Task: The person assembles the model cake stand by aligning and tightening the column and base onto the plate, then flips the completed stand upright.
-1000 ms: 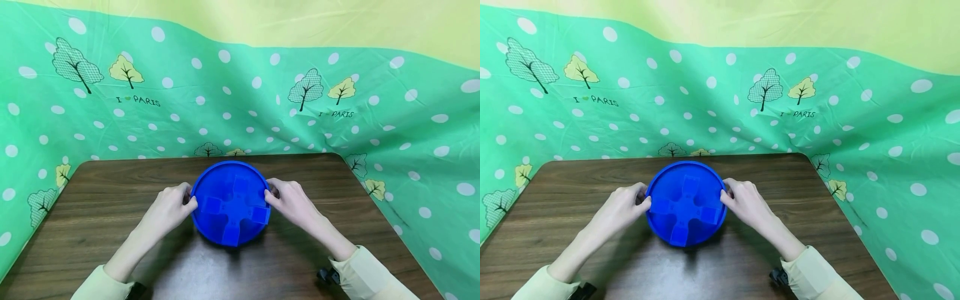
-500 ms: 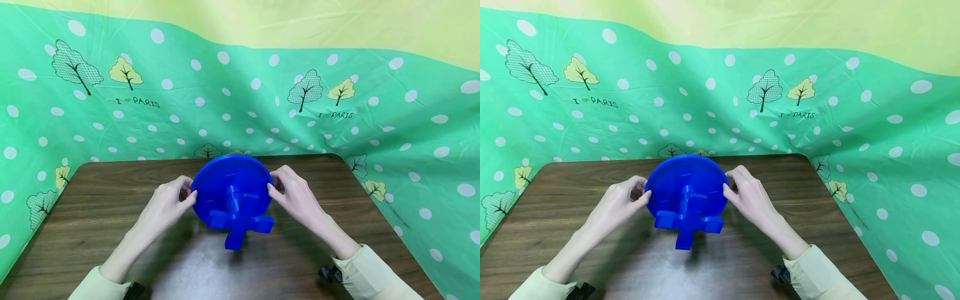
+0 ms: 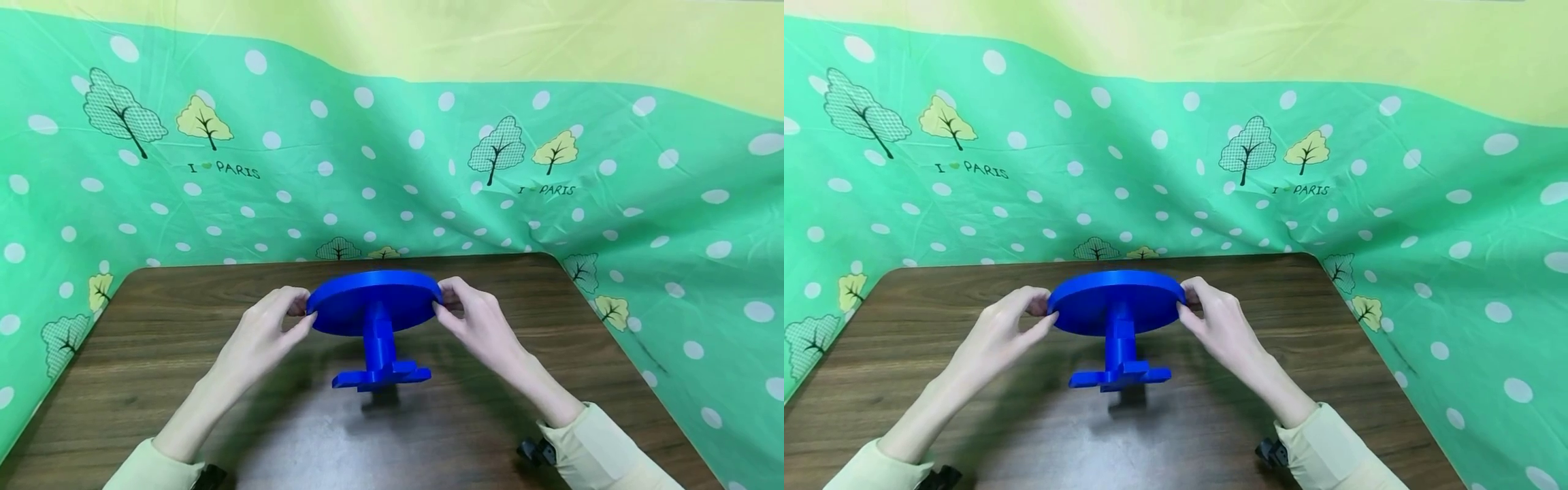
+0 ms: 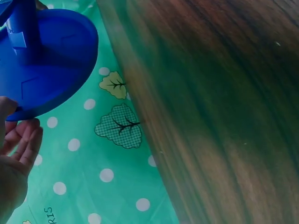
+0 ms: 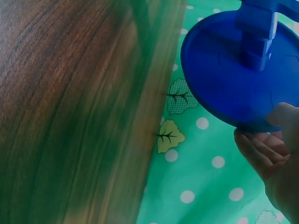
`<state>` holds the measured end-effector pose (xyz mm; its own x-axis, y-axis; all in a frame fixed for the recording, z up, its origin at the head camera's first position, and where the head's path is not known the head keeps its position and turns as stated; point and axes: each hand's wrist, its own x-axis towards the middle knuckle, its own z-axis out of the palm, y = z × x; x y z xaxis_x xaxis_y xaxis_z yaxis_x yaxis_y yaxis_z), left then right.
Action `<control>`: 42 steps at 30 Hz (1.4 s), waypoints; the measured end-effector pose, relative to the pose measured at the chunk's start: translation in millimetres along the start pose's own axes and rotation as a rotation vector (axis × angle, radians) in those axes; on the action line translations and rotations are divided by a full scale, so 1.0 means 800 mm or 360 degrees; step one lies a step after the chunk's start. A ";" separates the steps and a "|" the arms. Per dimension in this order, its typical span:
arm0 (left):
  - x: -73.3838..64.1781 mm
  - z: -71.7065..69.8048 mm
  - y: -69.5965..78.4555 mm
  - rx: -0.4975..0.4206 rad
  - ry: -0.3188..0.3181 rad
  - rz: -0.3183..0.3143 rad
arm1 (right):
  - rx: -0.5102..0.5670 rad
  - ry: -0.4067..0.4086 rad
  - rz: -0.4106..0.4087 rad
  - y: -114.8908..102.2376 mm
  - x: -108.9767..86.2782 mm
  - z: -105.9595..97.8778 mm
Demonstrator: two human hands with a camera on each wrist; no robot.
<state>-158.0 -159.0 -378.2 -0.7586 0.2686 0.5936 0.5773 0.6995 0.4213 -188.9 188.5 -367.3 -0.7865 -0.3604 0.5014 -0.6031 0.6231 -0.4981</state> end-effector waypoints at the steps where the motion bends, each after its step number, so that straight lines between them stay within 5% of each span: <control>1: -0.001 0.001 -0.002 0.0009 0.0017 0.0032 | -0.0002 0.0004 -0.0003 0.000 -0.001 0.001; 16: -0.010 0.007 -0.017 0.0097 0.0118 0.0351 | -0.0070 0.0048 -0.0105 0.004 -0.007 0.009; 32: -0.018 0.008 -0.015 0.0084 0.0090 0.0351 | -0.0072 0.0106 -0.0241 0.011 -0.016 0.015; 42: -0.018 0.017 -0.017 0.0114 0.0228 0.0475 | -0.0028 0.0190 -0.0277 0.016 -0.026 0.024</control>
<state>-159.2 -163.5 -401.8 -0.5062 0.3764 0.7759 0.7410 0.6501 0.1681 -182.9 190.7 -397.6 -0.6488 -0.3797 0.6594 -0.7252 0.5711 -0.3847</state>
